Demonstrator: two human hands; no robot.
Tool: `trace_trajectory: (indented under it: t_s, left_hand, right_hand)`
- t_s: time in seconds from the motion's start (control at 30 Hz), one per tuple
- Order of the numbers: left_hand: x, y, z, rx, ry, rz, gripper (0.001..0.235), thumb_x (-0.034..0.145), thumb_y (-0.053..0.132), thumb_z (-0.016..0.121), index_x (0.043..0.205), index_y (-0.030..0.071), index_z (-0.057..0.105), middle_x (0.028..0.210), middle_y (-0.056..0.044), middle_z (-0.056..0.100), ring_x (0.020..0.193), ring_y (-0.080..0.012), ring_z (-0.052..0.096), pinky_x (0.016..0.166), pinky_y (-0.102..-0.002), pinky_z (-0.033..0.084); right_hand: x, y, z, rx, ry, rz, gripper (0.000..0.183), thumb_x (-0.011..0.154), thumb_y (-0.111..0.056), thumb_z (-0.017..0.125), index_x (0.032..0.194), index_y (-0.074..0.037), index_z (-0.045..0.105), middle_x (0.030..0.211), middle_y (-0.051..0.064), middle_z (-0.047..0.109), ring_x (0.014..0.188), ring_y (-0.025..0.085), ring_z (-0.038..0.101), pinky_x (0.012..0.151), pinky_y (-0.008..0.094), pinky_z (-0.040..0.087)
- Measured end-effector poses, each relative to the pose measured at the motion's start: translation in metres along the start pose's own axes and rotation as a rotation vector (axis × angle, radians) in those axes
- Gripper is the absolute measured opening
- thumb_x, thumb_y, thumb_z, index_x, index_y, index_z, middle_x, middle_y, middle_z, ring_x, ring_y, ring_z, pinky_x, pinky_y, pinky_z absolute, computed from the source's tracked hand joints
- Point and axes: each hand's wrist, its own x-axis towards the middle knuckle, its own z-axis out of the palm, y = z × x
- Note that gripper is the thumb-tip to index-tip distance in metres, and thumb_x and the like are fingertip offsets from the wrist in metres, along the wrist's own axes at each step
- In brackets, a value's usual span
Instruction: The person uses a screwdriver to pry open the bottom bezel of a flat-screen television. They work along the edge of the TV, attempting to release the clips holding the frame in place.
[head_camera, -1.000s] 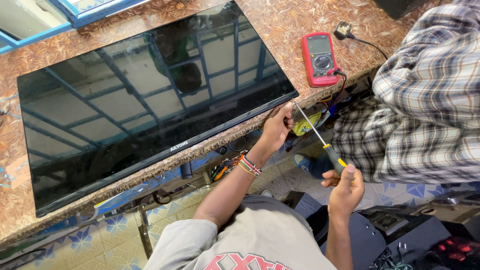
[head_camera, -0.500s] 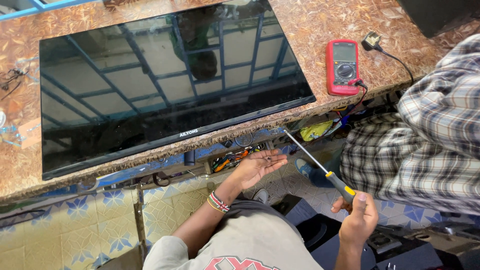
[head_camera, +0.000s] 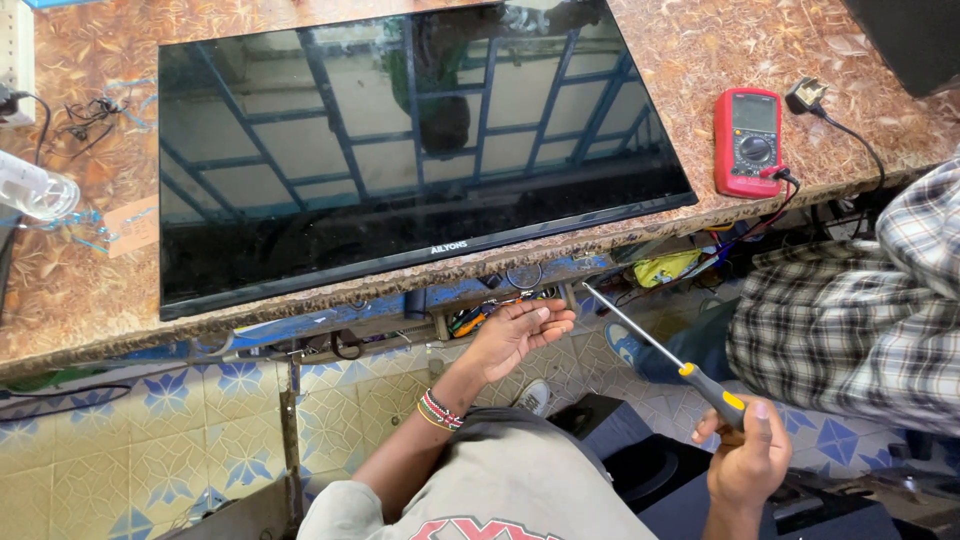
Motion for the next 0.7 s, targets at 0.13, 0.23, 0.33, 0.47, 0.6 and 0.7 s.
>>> trace_trajectory:
  t_s: [0.13,0.23,0.33,0.47,0.6,0.7]
  left_hand:
    - [-0.02,0.011,-0.019,0.08,-0.018,-0.047,0.038,0.104,0.018,0.058,0.133,-0.008,0.062,0.117,-0.022,0.073,0.1,-0.023,0.074,0.083,-0.022,0.063]
    - [-0.045,0.022,-0.027,0.104,0.012,-0.091,0.035,0.103,0.022,0.062,0.125,-0.005,0.067,0.1,-0.013,0.076,0.082,-0.013,0.074,0.073,-0.018,0.062]
    - [-0.063,0.028,-0.041,0.188,0.076,-0.138,0.034,0.103,0.032,0.063,0.118,0.003,0.072,0.082,0.001,0.068,0.067,-0.0048,0.061,0.059,-0.015,0.051]
    - [-0.086,0.026,-0.067,0.153,0.072,-0.137,0.037,0.101,0.024,0.065,0.126,-0.003,0.069,0.084,0.0,0.064,0.07,-0.005,0.057,0.063,-0.016,0.048]
    - [-0.111,0.031,-0.089,0.127,0.014,-0.177,0.053,0.097,0.022,0.068,0.139,-0.008,0.06,0.091,-0.002,0.065,0.076,-0.0065,0.059,0.071,-0.017,0.052]
    - [-0.133,0.035,-0.099,0.106,0.016,-0.224,0.044,0.103,0.014,0.06,0.14,-0.009,0.06,0.09,-0.001,0.062,0.075,-0.0067,0.056,0.067,-0.017,0.049]
  right_hand:
    - [-0.037,-0.007,0.019,0.016,0.067,-0.003,0.041,0.114,-0.035,0.043,0.093,-0.001,0.052,0.056,0.018,0.049,0.047,0.028,0.048,0.054,0.038,0.047]
    - [-0.07,-0.005,0.033,0.072,0.148,0.059,0.041,0.112,-0.038,0.046,0.094,-0.002,0.052,0.056,0.019,0.045,0.047,0.03,0.046,0.051,0.039,0.044]
    - [-0.105,-0.006,0.052,0.096,0.151,0.02,0.042,0.113,-0.037,0.046,0.093,-0.001,0.053,0.057,0.018,0.048,0.046,0.029,0.046,0.051,0.039,0.043]
    - [-0.156,-0.002,0.071,0.089,0.227,0.062,0.042,0.112,-0.035,0.044,0.092,0.0,0.053,0.053,0.018,0.045,0.044,0.03,0.045,0.049,0.039,0.042]
    - [-0.199,-0.009,0.094,0.047,0.251,0.081,0.044,0.112,-0.033,0.042,0.088,0.002,0.054,0.054,0.016,0.047,0.045,0.028,0.048,0.049,0.036,0.044]
    - [-0.222,-0.005,0.102,0.031,0.264,0.145,0.046,0.114,-0.035,0.04,0.093,0.003,0.056,0.056,0.016,0.049,0.049,0.026,0.048,0.05,0.036,0.044]
